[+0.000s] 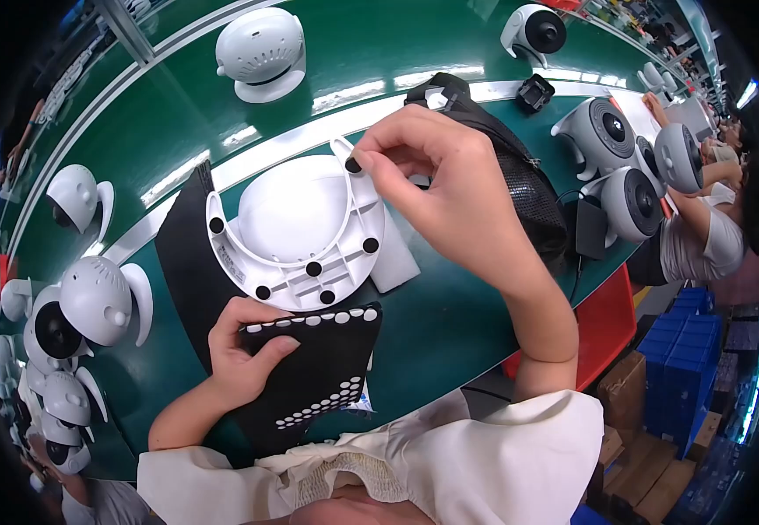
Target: Manually assemble security camera components by fitting housing parts and inserting rubber plugs into the base.
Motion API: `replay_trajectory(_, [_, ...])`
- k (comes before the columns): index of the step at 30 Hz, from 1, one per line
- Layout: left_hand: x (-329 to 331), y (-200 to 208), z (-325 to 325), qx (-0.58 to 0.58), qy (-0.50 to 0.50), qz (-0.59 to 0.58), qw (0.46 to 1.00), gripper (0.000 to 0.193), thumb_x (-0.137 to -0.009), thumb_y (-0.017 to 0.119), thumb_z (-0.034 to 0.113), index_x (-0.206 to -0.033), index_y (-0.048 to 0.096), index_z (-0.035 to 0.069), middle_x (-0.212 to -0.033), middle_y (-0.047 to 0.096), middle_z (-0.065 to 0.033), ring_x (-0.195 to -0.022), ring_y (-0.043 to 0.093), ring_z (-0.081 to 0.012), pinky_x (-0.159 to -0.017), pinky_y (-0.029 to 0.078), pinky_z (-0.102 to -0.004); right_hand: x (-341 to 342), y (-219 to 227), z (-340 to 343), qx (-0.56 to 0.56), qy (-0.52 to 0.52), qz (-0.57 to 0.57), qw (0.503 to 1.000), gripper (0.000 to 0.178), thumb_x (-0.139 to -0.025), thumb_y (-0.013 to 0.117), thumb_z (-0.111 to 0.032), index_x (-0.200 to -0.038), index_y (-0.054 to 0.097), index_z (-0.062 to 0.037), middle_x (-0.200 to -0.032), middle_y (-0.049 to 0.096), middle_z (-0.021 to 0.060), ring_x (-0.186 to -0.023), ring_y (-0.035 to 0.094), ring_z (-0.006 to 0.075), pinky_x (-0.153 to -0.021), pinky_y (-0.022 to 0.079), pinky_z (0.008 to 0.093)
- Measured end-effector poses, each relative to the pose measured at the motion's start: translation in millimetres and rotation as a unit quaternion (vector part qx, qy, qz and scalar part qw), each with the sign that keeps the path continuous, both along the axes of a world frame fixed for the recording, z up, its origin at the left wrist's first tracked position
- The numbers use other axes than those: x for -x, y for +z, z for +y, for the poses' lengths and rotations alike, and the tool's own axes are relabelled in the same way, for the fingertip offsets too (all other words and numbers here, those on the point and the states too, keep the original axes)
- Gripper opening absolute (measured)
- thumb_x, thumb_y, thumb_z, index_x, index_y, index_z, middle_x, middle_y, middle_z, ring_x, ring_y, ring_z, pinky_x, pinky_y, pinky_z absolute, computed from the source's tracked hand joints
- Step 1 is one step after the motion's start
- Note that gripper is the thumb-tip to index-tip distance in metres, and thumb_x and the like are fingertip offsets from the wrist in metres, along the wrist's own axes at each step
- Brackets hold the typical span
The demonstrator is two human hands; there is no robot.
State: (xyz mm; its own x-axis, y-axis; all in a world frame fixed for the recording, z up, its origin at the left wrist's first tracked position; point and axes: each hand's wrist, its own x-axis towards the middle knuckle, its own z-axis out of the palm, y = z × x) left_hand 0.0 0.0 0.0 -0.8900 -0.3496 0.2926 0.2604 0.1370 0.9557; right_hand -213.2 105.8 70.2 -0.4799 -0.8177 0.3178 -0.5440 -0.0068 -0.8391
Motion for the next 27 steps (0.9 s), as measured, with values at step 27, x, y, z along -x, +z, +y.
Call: replay_trajectory(27, [-19.2, 1.2, -7.3, -0.062, 0.021, -0.027, 0.997, 0.021, -0.074, 0.063, -0.004, -0.09, 0.05, 0.0, -0.084, 0.057, -0.0052, -0.076, 0.053, -0.0077, -0.069, 0.041, -0.0202, 14.6, -21.4, -1.3, -0.02, 0.086, -0.245, 0.966, 0.034, -0.089, 0.038, -0.015, -0.113, 0.05, 0.0064, -0.102, 0.057, 0.0145, -0.086, 0.057, 0.0175, -0.074, 0.046, 0.027])
